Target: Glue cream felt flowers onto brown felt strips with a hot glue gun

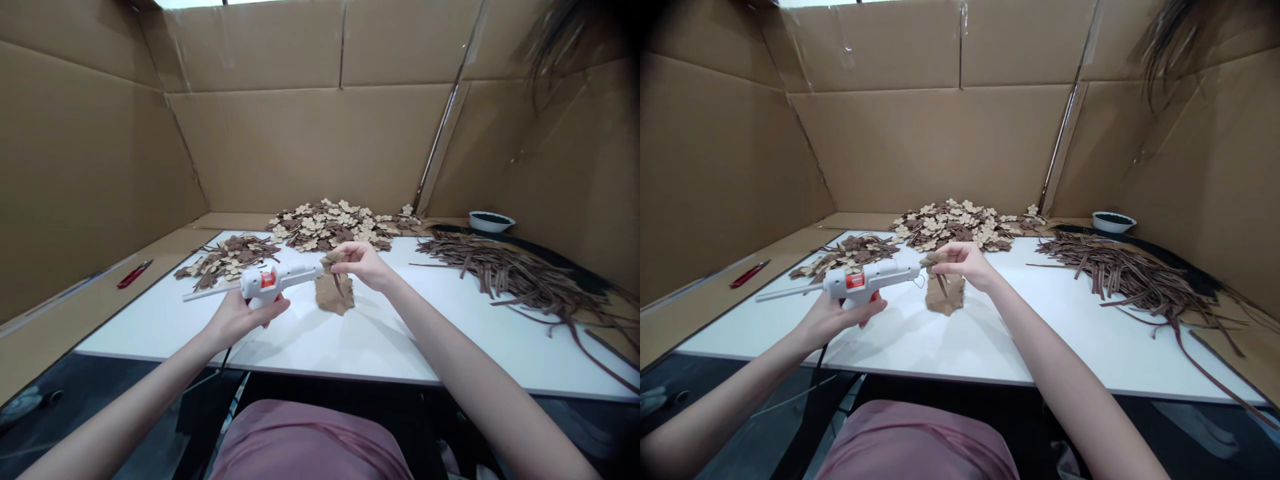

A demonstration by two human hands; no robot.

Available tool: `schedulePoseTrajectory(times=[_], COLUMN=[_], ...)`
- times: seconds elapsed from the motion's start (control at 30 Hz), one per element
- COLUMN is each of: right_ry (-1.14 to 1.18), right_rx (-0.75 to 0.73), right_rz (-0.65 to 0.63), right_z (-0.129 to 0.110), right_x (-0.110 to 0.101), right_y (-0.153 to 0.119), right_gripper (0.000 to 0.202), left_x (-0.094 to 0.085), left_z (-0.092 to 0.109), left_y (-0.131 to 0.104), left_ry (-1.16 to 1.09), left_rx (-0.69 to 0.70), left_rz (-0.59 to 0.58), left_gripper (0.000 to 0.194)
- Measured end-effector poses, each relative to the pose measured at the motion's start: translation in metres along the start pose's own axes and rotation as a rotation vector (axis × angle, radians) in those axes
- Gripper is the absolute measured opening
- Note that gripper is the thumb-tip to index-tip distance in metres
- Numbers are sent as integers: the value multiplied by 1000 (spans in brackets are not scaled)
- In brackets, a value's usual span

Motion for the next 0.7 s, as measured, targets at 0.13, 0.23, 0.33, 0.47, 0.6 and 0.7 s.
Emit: schedulePoseTrajectory(times=[0.13,0.23,0.33,0.47,0.6,0.7], right_ry=[-9,-18,-24,-44,-75,-127], right_rx=[6,19,28,38,41,34], right_rz=[-9,1,7,13,23,26], right_z=[1,2,3,4,4,1], right_x=[0,-1,-2,-4,-5,-7], right_y=[0,0,0,1,1,1], right_gripper=[29,30,30,30,31,29], left_x=[0,1,0,0,-2,-4], left_z=[2,3,4,3,3,3], left_y=[0,-1,-2,-3,-4,-3], left_ry=[2,16,21,10,6,24], left_rx=[24,63,83,76,83,89], left_rz=[-15,-38,-46,-52,-47,-37], left_gripper=[30,28,26,27,29,31])
Point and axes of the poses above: each hand's wrist, its own y-axis towards the middle knuckle, its own x-axis out of the palm, z = x × y, the point moved 10 cm from there along y, towards the middle knuckle, and after that the axes turned 8 degrees about z, right-handed, at the moved point
